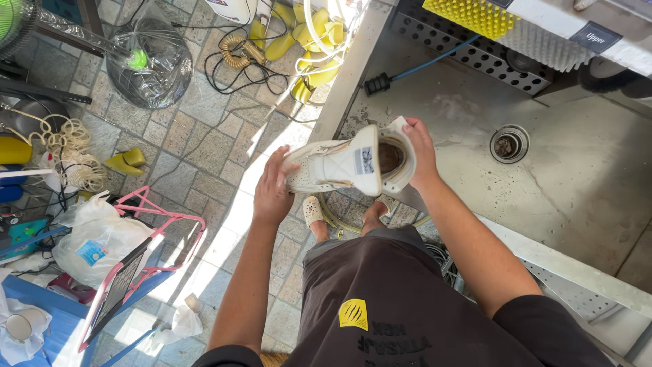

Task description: The person cleans a white sneaker by wiping it with a white cloth, rinsing it under a faucet, and then spraying it with a handheld spray gun. The person handles the shoe and cleaning tools throughout the process.

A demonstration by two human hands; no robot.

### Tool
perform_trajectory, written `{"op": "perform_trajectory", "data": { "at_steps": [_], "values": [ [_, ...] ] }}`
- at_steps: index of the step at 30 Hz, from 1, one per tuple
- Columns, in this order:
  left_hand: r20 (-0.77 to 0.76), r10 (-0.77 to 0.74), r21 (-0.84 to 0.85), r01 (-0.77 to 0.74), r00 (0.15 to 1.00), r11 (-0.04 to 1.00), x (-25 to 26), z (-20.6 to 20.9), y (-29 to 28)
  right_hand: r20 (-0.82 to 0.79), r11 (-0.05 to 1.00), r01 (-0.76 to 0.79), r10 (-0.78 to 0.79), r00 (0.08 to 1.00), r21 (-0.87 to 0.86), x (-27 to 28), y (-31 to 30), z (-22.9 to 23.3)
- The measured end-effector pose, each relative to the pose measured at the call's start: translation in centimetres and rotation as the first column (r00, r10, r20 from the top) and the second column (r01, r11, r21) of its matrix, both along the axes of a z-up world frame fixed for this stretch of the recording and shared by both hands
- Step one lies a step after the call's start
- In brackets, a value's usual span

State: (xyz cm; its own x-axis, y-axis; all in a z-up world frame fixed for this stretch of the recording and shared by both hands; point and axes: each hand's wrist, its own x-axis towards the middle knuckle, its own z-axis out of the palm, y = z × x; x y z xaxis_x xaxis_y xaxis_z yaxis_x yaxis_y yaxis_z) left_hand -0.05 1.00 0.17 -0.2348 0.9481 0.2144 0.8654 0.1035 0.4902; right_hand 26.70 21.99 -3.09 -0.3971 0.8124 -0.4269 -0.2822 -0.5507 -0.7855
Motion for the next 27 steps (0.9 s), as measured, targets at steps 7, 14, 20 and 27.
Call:
{"op": "perform_trajectory", "data": {
  "at_steps": [7,14,20,27],
  "values": [
    [0.066,0.023,-0.205,-0.009,0.998,0.979,4.3,3.9,1.4,0.015,0.986,0.010,-0.013,1.000,0.169,0.6,-1.3,-0.9],
    [0.279,-0.085,0.066,0.069,0.956,0.995,7.9,8.4,5.0,0.146,0.935,-0.108,0.061,0.987,0.337,1.6,-1.4,-0.1],
    [0.493,0.098,0.050,-0.140,0.864,0.989,10.4,9.6,5.6,0.251,0.882,-0.212,0.111,0.961,0.421,2.4,-1.3,3.0],
    [0.607,0.472,-0.287,-0.378,0.639,0.880,9.5,9.7,5.1,0.448,0.754,-0.417,0.182,0.875,0.508,2.6,-0.9,6.8]
  ]
}}
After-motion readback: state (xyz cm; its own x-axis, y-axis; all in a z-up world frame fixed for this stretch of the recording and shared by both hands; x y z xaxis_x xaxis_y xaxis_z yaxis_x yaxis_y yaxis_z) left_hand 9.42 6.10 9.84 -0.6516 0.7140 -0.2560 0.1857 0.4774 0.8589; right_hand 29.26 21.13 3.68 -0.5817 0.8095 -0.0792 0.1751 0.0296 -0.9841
